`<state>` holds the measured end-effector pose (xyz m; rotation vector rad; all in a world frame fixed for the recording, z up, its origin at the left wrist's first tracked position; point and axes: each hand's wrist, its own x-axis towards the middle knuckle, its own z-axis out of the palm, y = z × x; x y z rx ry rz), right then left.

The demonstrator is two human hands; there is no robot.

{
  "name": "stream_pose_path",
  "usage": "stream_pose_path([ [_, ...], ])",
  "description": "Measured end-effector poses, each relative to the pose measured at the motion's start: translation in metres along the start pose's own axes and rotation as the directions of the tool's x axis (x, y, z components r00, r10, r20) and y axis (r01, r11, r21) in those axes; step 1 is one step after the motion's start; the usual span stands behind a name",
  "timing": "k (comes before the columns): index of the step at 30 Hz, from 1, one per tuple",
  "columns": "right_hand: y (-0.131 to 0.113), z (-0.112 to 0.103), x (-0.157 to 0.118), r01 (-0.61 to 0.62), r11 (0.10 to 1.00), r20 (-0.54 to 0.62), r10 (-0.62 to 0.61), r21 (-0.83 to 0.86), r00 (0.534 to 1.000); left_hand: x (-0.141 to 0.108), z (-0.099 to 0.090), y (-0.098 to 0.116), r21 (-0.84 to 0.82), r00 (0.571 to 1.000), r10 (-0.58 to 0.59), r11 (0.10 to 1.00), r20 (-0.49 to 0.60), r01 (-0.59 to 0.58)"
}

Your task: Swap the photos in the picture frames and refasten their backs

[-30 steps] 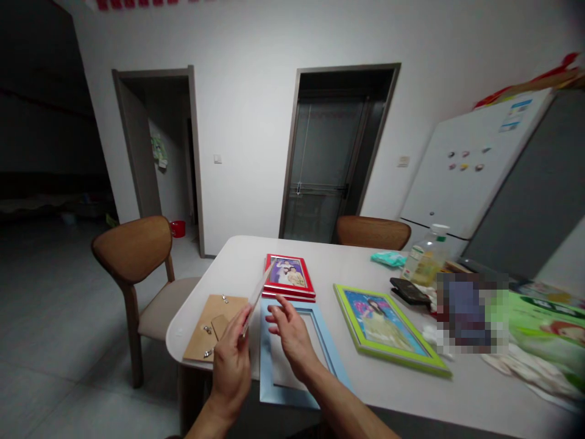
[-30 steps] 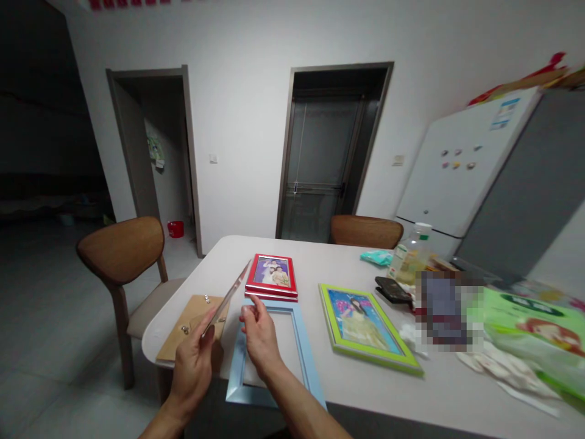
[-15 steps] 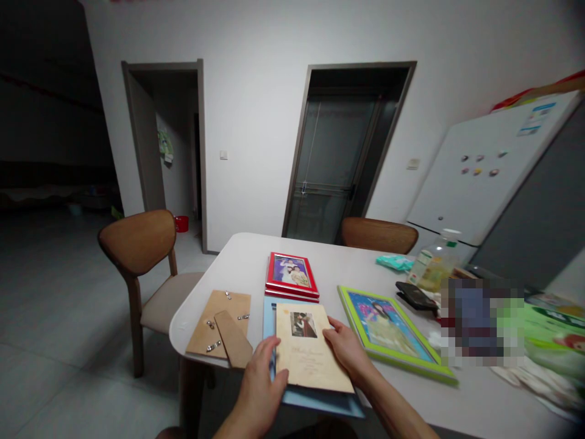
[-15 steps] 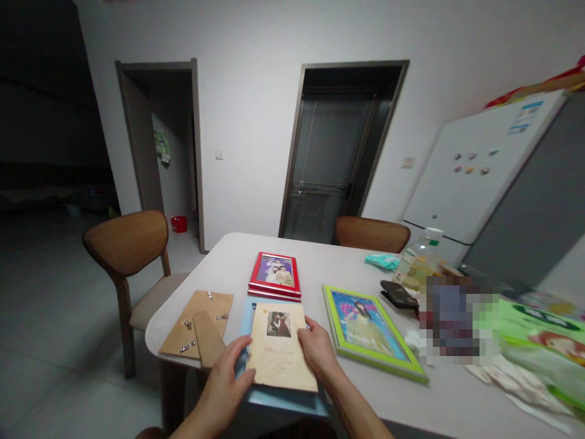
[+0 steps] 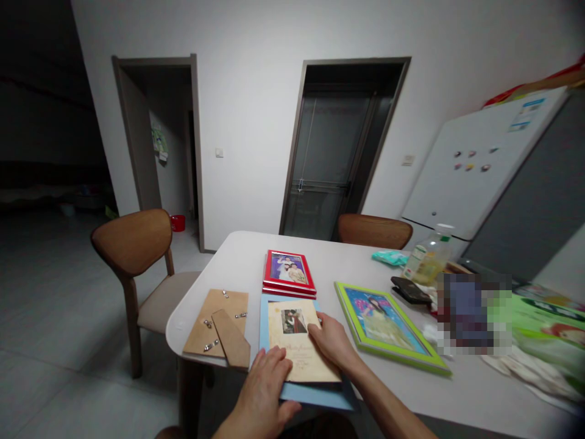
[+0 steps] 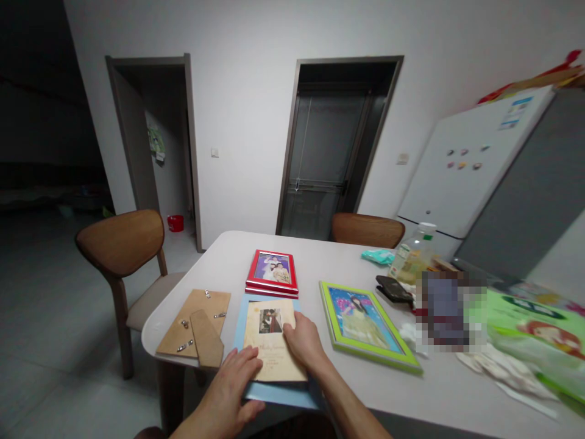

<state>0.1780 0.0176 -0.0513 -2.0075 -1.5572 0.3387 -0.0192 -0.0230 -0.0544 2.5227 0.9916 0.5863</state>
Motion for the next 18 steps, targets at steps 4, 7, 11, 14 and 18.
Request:
stream_pose_path([
  [4, -0.004, -0.003, -0.008, -0.008, 0.923, 0.013, 0.014, -0.386, 1.000, 0.003, 0.001, 0.002, 0.004, 1.000, -0.014, 1.000, 0.014, 0.014],
  [7, -0.006, -0.005, -0.011, 0.000, 0.896, 0.005, 0.002, -0.445, 1.000, -0.002, -0.001, -0.003, -0.011, 1.000, 0.011, 1.000, 0.010, -0.011],
  [11, -0.024, -0.002, -0.014, 0.142, 0.947, -0.003, -0.149, -0.288, 0.989, -0.020, -0.019, -0.035, -0.007, 0.996, -0.024, 1.000, -0.090, 0.024],
  [14, -0.056, 0.014, -0.021, 0.348, 0.932, 0.079, -0.341, -0.099, 0.937, -0.037, -0.037, -0.077, 0.094, 0.958, -0.191, 0.972, -0.215, 0.215],
  [18, -0.105, 0.049, -0.033, 0.502, 0.864, 0.162, -0.492, -0.029, 0.856, -0.050, -0.050, -0.125, 0.186, 0.907, -0.301, 0.913, -0.294, 0.363],
])
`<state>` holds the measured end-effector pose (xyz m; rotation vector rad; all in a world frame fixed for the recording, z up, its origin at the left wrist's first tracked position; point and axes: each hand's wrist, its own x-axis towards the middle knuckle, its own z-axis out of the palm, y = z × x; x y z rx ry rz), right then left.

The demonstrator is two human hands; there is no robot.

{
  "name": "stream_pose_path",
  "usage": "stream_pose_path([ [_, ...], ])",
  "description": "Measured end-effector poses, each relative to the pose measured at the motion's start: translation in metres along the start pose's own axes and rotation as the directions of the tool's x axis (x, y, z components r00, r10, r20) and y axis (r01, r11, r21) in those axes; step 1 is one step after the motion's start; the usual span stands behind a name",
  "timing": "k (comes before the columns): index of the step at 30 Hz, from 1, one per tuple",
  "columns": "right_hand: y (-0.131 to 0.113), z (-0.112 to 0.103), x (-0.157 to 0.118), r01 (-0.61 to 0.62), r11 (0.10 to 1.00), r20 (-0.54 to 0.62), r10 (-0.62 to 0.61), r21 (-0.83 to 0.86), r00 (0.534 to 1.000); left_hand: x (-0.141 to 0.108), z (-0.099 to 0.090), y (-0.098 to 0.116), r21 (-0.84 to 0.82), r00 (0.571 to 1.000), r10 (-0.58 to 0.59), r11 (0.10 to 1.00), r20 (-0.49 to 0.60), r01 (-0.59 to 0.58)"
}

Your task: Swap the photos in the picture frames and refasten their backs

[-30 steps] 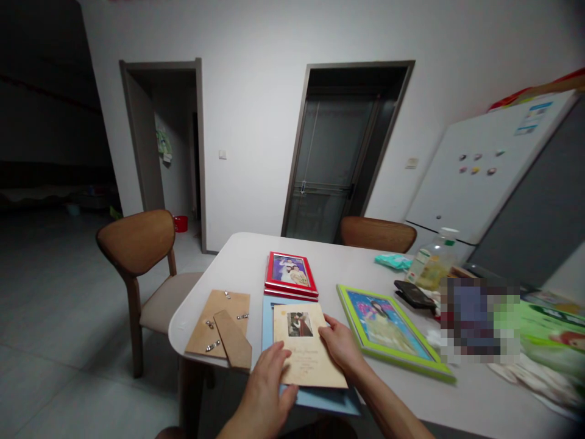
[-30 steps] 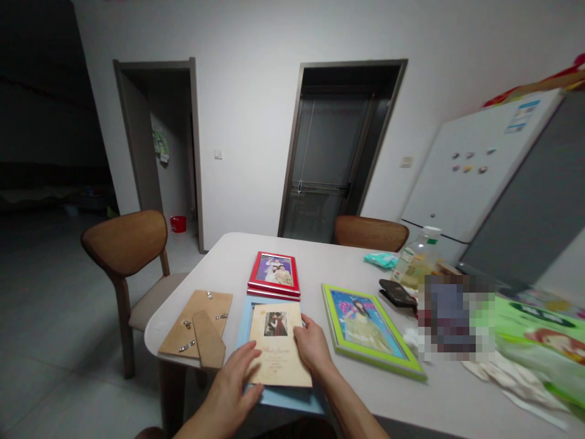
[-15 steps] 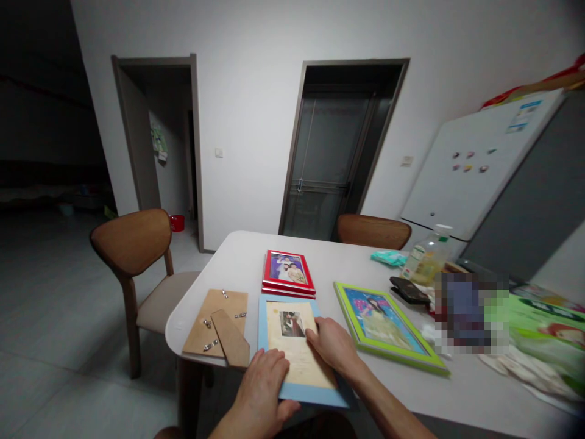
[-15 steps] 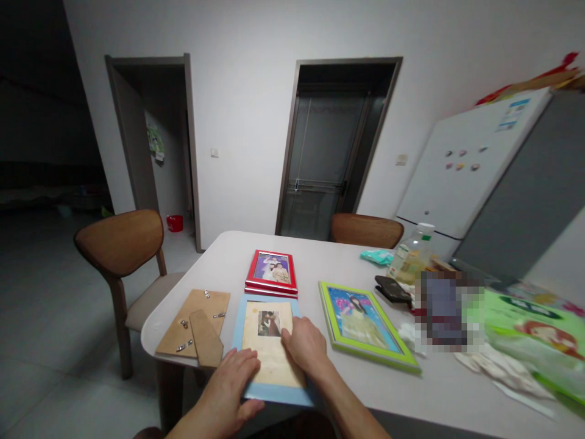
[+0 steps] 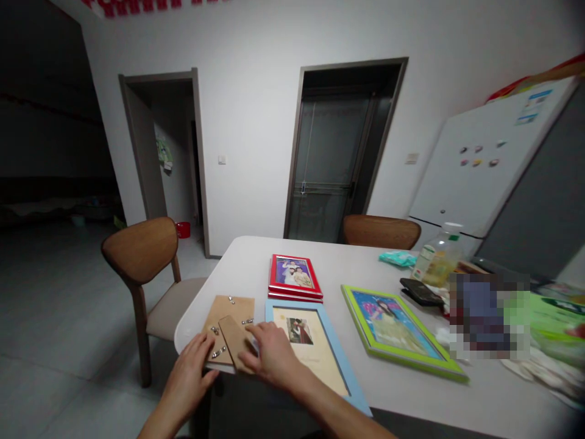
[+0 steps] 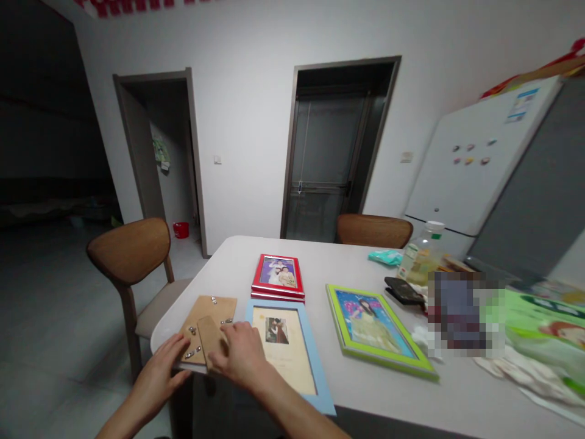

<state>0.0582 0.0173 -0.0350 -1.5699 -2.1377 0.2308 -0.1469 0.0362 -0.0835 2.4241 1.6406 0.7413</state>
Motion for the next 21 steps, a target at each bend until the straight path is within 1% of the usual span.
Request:
stream_pose_path([
  [1, -0.009, 0.008, 0.004, 0.002, 1.000, 0.020, -0.002, -0.015, 1.000, 0.002, 0.000, -0.007, -0.006, 1.000, 0.004, 1.000, -0.007, -0.004],
  [3, -0.021, 0.021, 0.009, -0.015, 1.000, 0.045, 0.015, 0.000, 0.999, 0.007, -0.001, -0.014, -0.037, 0.999, 0.007, 0.999, -0.035, -0.009],
  [5, -0.028, 0.026, 0.008, -0.016, 0.994, 0.046, 0.010, 0.110, 0.999, 0.012, -0.007, -0.013, -0.058, 0.994, -0.019, 0.998, -0.104, 0.013],
  [7, -0.033, 0.022, 0.002, 0.035, 0.968, 0.022, -0.041, 0.250, 0.999, 0.014, -0.016, -0.007, -0.067, 0.983, -0.031, 0.998, -0.179, 0.019],
  [9, -0.038, 0.010, -0.006, 0.090, 0.938, -0.021, -0.088, 0.335, 0.996, 0.011, -0.028, 0.006, -0.067, 0.974, 0.011, 0.997, -0.227, -0.027],
  [12, -0.042, -0.019, -0.015, 0.108, 0.913, -0.092, -0.078, 0.394, 0.993, 0.002, -0.046, 0.031, -0.013, 0.949, 0.158, 0.986, -0.274, -0.168],
  [15, -0.036, -0.052, -0.024, 0.117, 0.917, -0.141, -0.067, 0.382, 0.988, -0.005, -0.054, 0.058, 0.072, 0.921, 0.291, 0.957, -0.259, -0.281],
  [16, -0.031, -0.062, -0.028, 0.115, 0.925, -0.149, -0.064, 0.363, 0.987, -0.005, -0.053, 0.068, 0.075, 0.919, 0.313, 0.950, -0.239, -0.304],
  [18, -0.016, -0.079, -0.039, 0.083, 0.940, -0.148, -0.035, 0.332, 0.988, -0.002, -0.044, 0.086, 0.029, 0.923, 0.335, 0.941, -0.187, -0.336],
  [21, 0.016, -0.091, -0.062, -0.027, 0.955, -0.101, 0.059, 0.294, 0.993, 0.003, -0.021, 0.115, -0.111, 0.932, 0.358, 0.926, -0.049, -0.362],
])
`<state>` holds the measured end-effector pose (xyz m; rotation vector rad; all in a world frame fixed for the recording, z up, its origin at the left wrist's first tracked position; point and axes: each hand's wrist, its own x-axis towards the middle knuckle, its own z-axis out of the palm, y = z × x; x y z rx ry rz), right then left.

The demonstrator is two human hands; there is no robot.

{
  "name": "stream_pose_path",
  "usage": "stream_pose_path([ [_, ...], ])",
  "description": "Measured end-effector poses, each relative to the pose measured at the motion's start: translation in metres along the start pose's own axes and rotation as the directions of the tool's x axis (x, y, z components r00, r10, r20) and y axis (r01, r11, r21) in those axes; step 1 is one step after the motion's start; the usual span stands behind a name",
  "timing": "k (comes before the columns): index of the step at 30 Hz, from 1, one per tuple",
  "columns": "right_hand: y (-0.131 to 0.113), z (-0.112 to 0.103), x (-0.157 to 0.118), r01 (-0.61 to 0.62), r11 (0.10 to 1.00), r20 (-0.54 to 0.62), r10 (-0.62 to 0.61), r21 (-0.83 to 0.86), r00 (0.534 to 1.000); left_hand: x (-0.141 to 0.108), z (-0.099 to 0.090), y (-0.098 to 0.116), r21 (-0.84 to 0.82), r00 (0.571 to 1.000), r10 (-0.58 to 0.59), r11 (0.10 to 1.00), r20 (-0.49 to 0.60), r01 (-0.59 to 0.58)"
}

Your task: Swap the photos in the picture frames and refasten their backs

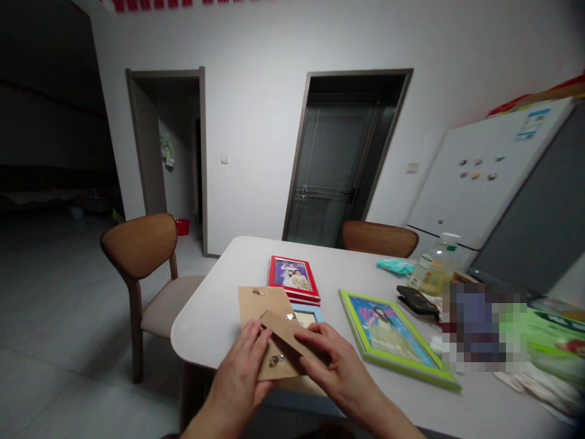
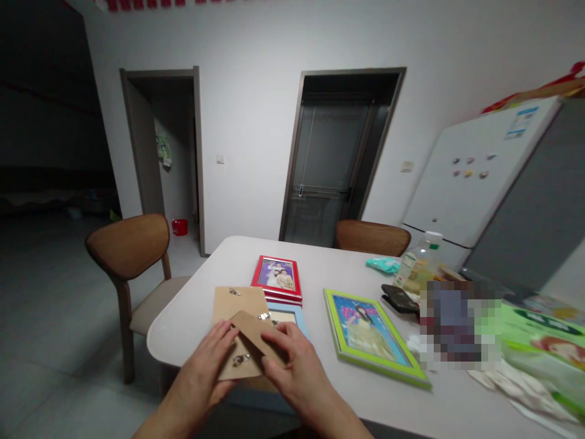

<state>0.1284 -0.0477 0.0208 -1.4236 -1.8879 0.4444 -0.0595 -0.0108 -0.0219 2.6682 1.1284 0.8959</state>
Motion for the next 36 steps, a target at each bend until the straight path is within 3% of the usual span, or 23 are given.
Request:
stream_pose_path([
  [3, 0.033, -0.010, -0.020, -0.136, 0.986, -0.016, 0.135, -0.099, 0.991, 0.011, 0.027, 0.018, -0.114, 0.985, -0.022, 0.993, 0.174, 0.042],
  [6, 0.056, -0.008, -0.033, -0.210, 0.962, -0.039, 0.207, -0.175, 0.978, 0.016, 0.045, 0.027, -0.149, 0.960, -0.032, 0.986, 0.278, 0.076],
  [12, 0.066, 0.013, -0.031, -0.177, 0.961, -0.025, 0.176, -0.215, 0.984, 0.011, 0.049, 0.025, -0.117, 0.964, -0.082, 0.986, 0.254, 0.115],
  [17, 0.075, 0.026, -0.031, -0.138, 0.924, -0.044, 0.131, -0.356, 0.990, 0.000, 0.047, 0.015, -0.130, 0.962, -0.024, 0.990, 0.272, 0.061],
  [21, 0.068, 0.031, -0.031, -0.028, 0.908, 0.003, 0.032, -0.419, 0.999, -0.004, 0.047, 0.006, -0.137, 0.962, -0.012, 0.989, 0.271, 0.051],
  [25, 0.049, 0.036, -0.025, 0.123, 0.901, 0.140, -0.070, -0.417, 0.988, -0.003, 0.042, 0.000, -0.164, 0.958, 0.000, 0.985, 0.286, 0.049],
  [36, 0.041, 0.032, -0.022, 0.244, 0.898, 0.264, -0.151, -0.366, 0.953, -0.002, 0.040, -0.005, -0.225, 0.966, -0.008, 0.972, 0.260, 0.069],
])
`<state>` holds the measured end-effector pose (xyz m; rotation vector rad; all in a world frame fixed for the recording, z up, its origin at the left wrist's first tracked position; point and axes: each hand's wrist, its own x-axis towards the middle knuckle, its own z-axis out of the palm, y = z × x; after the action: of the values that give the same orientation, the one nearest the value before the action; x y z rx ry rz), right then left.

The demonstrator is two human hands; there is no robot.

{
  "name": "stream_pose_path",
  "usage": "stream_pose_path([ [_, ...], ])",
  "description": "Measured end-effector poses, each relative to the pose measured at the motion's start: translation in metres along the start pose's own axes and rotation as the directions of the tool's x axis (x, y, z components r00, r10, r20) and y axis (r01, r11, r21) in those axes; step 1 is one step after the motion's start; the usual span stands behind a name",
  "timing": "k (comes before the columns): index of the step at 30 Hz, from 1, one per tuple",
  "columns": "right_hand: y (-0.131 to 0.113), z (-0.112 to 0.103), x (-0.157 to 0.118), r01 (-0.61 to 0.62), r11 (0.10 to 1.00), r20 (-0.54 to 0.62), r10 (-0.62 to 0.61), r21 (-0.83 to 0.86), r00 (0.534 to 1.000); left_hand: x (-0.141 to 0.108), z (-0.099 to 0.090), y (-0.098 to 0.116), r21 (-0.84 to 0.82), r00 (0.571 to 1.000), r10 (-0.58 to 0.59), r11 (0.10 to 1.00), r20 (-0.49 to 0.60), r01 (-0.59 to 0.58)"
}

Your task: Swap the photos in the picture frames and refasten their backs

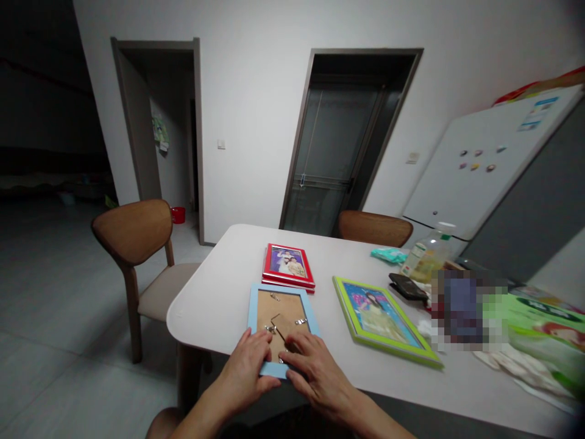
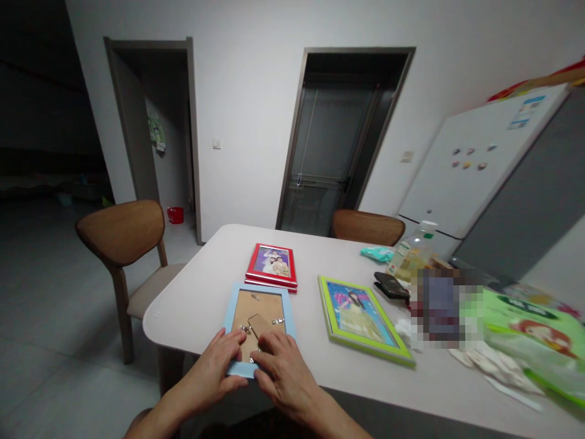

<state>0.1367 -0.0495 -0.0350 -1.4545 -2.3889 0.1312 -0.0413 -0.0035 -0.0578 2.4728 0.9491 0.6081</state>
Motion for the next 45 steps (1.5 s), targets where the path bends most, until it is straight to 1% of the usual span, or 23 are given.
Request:
stream_pose_path([
  [9, 0.002, -0.007, 0.000, 0.050, 0.999, 0.044, -0.050, -0.004, 0.998, 0.000, -0.003, 0.004, -0.026, 1.000, -0.021, 0.999, 0.019, 0.021],
  [12, 0.004, -0.007, 0.000, 0.053, 0.998, 0.067, -0.051, -0.019, 0.996, 0.001, -0.003, 0.000, -0.037, 1.000, -0.021, 0.999, 0.019, 0.022],
  [15, 0.002, -0.006, 0.000, 0.057, 0.998, 0.092, -0.055, -0.018, 0.994, 0.001, -0.002, -0.008, -0.045, 1.000, 0.003, 0.999, 0.003, -0.002],
  [20, 0.000, -0.003, -0.001, 0.038, 0.999, 0.058, -0.040, 0.035, 0.998, 0.001, 0.001, -0.018, -0.052, 0.999, 0.051, 0.997, -0.011, -0.051],
  [24, 0.012, 0.002, -0.002, 0.066, 0.994, 0.033, -0.069, 0.082, 0.997, 0.001, 0.001, -0.017, -0.065, 0.999, 0.039, 0.997, -0.020, -0.040],
  [25, 0.017, 0.003, 0.000, 0.055, 0.995, 0.011, -0.056, 0.087, 0.998, 0.002, 0.001, -0.016, -0.068, 0.999, 0.030, 0.997, -0.019, -0.031],
  [26, 0.023, 0.005, 0.002, 0.020, 0.997, -0.025, -0.018, 0.080, 1.000, 0.002, 0.001, -0.015, -0.069, 1.000, 0.020, 0.997, -0.017, -0.021],
  [27, 0.030, 0.006, 0.005, -0.042, 0.997, -0.070, 0.046, 0.060, 0.996, 0.002, 0.000, -0.014, -0.069, 1.000, 0.009, 0.998, -0.014, -0.010],
  [29, 0.041, 0.008, 0.013, -0.205, 0.979, -0.154, 0.202, -0.004, 0.967, 0.002, -0.001, -0.013, -0.068, 1.000, -0.007, 0.998, -0.006, 0.007],
  [30, 0.045, 0.009, 0.017, -0.272, 0.961, -0.172, 0.262, -0.038, 0.950, 0.003, -0.001, -0.013, -0.069, 1.000, -0.011, 0.998, -0.002, 0.011],
  [32, 0.049, 0.009, 0.025, -0.329, 0.940, -0.162, 0.312, -0.091, 0.936, 0.002, -0.001, -0.013, -0.071, 1.000, -0.010, 0.997, 0.000, 0.010],
  [35, 0.050, 0.009, 0.028, -0.315, 0.943, -0.147, 0.299, -0.103, 0.943, 0.002, -0.002, -0.011, -0.072, 1.000, -0.012, 0.997, -0.007, 0.012],
  [40, 0.049, 0.010, 0.021, -0.283, 0.955, -0.150, 0.267, -0.092, 0.952, 0.000, -0.004, -0.005, -0.099, 0.999, -0.045, 0.994, -0.023, 0.043],
  [43, 0.042, 0.013, 0.022, -0.257, 0.961, -0.180, 0.235, -0.104, 0.955, -0.001, -0.004, -0.003, -0.128, 0.998, -0.043, 0.991, -0.037, 0.038],
  [45, 0.034, 0.019, 0.027, -0.205, 0.976, -0.197, 0.187, -0.073, 0.962, -0.002, -0.002, -0.004, -0.136, 0.998, -0.034, 0.990, -0.054, 0.027],
])
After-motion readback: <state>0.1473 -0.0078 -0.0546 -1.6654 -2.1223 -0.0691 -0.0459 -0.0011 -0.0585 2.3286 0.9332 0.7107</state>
